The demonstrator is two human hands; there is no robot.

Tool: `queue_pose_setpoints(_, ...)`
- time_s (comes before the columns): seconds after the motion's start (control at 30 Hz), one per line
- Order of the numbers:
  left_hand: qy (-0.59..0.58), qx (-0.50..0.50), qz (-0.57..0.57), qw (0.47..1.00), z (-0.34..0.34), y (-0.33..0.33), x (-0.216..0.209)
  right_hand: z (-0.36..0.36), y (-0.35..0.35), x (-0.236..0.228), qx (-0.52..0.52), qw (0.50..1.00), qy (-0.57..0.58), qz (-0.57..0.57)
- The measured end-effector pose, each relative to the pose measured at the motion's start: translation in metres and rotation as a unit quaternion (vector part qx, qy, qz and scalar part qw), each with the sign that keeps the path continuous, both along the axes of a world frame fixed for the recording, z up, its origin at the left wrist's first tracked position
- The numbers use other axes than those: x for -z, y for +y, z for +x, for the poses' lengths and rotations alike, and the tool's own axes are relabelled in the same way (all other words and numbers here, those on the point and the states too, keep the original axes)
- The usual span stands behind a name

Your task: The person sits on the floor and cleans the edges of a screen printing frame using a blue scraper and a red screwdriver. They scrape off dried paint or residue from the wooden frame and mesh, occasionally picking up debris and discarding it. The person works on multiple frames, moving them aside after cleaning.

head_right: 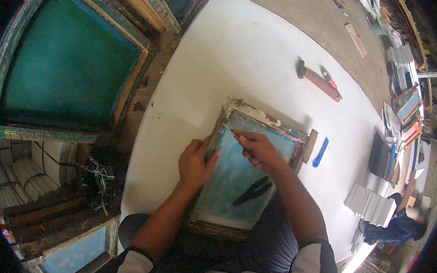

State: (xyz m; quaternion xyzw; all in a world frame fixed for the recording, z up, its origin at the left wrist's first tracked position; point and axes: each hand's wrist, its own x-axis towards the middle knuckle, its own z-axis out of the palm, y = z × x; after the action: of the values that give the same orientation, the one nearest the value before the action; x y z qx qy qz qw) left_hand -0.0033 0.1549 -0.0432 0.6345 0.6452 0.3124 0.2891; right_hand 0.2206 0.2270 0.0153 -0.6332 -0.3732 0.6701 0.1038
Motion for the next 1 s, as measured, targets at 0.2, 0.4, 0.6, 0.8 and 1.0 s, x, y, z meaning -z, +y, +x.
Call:
queue_pose_setpoints(0.2, 0.002, 0.0, 0.002, 1.0, 0.0, 0.0, -0.001, -0.004, -0.024, -0.01, -0.257, 0.835, -0.283, 0.396)
queue_pose_setpoints(0.4, -0.008, 0.004, -0.011, 1.0, 0.0, 0.001, -0.002, -0.016, -0.02, -0.021, -0.27, 0.836, -0.337, 0.339)
queue_pose_setpoints(0.6, -0.002, 0.007, 0.001, 1.0, -0.001, 0.0, 0.002, -0.028, -0.025, -0.031, -0.291, 0.815, -0.368, 0.341)
queue_pose_setpoints(0.8, -0.004, 0.001, 0.004, 1.0, 0.0, 0.0, 0.003, -0.064, -0.037, -0.052, -0.35, 0.763, -0.477, 0.261)
queue_pose_setpoints(1.0, -0.005, -0.005, 0.028, 1.0, 0.004, 0.0, 0.004, -0.087, -0.048, -0.051, -0.367, 0.733, -0.518, 0.243)
